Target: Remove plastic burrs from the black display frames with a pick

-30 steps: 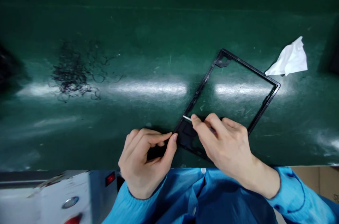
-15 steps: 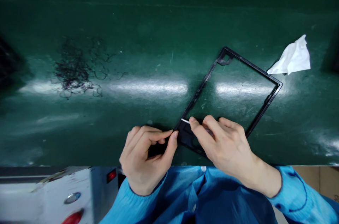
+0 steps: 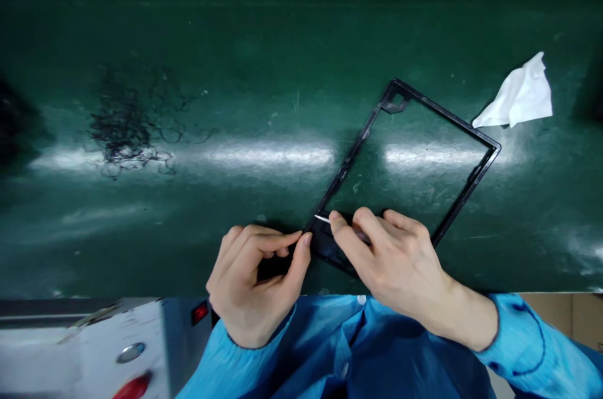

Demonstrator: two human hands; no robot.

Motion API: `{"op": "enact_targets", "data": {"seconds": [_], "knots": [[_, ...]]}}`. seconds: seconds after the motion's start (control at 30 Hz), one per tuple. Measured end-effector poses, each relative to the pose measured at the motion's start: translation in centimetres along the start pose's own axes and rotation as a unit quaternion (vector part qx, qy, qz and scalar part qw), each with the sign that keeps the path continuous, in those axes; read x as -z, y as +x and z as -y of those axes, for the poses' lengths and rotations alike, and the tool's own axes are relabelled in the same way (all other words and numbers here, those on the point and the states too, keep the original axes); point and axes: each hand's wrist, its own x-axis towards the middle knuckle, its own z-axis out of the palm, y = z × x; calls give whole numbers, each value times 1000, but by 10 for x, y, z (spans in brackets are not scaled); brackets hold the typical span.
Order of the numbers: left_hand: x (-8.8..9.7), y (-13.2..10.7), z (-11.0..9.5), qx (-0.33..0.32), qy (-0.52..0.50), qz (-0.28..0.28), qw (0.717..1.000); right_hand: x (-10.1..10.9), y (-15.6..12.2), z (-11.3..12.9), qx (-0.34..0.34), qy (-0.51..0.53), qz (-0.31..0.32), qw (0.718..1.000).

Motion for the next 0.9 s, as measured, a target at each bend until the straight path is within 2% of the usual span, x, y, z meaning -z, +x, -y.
{"op": "enact_targets", "data": {"seconds": [0.9], "knots": [[-1, 0, -1, 5, 2, -4, 1000, 3, 2, 0, -1, -1, 3, 1000]]}}
